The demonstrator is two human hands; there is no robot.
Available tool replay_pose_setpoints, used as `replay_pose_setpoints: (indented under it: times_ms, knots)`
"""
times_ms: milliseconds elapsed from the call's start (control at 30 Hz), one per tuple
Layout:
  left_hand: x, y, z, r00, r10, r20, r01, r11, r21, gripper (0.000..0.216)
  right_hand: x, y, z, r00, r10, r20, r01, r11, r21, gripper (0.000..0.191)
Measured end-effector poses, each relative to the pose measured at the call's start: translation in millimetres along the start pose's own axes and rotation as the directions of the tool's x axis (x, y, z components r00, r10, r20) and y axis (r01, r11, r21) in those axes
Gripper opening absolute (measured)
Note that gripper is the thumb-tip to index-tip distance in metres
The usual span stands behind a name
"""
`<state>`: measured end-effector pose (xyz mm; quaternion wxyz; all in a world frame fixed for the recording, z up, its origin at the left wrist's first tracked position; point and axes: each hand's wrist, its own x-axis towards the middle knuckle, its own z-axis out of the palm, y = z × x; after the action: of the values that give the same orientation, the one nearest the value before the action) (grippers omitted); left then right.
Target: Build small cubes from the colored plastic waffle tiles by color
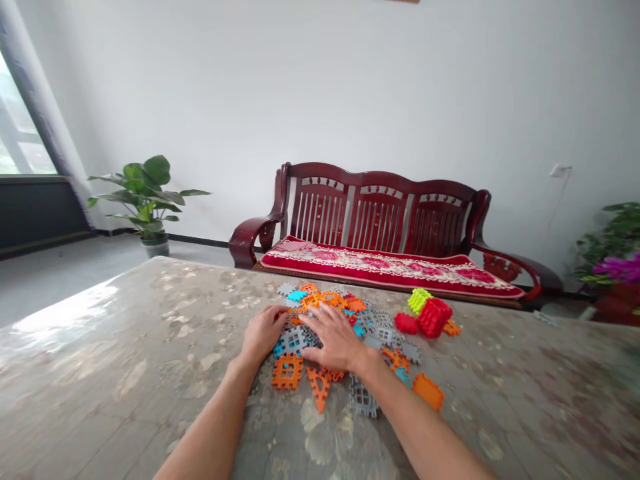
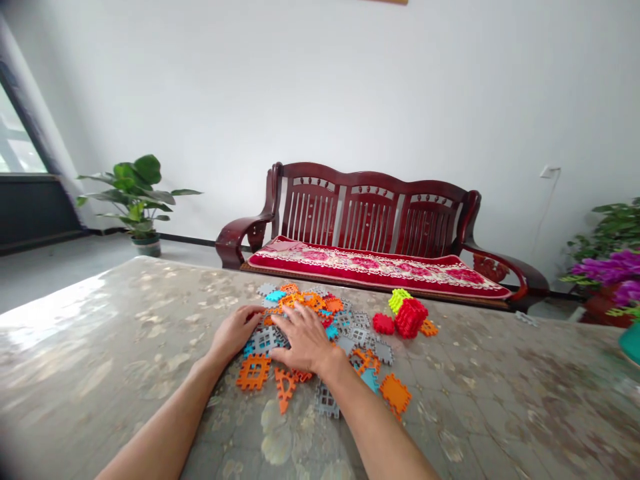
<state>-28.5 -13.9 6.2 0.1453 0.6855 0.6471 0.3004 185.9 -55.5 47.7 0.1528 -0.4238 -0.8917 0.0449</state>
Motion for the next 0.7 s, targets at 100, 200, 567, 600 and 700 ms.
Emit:
replay_pose_setpoints:
  times_ms: [100,200,567,600,700]
  knots:
    - [1,-2,2,1.000,0.000,-0.013,0.000,1.000,-0.016,0.033,-2,0,1,0.999,-0.051,0.015,0.051,0.999,0.007,0.059]
    - [1,-2,2,1.000,-0.005,-0.016,0.004,1.000,-0.017,0.033,-12,7,-4,1.000,0.001,-0.014,-0.002,1.000,-0.011,0.048]
    - [-2,3,-2,0.999,-0.034,0.006,0.034,0.999,0.006,0.034,-43,22,-20,0.876,0.446,-0.182,-0.413,0.890,0.195,0.039]
    - [-1,3,-2,0.999,-0.034,0.008,0.034,0.999,0.004,0.034,-44,24,-20,0.851,0.488,-0.195,-0.447,0.867,0.223,0.040]
    - [-1,4,-3,0.999,-0.037,0.011,0.037,0.999,-0.001,0.033,-48,33,-19,0.765,0.596,-0.243,-0.529,0.797,0.290,0.044]
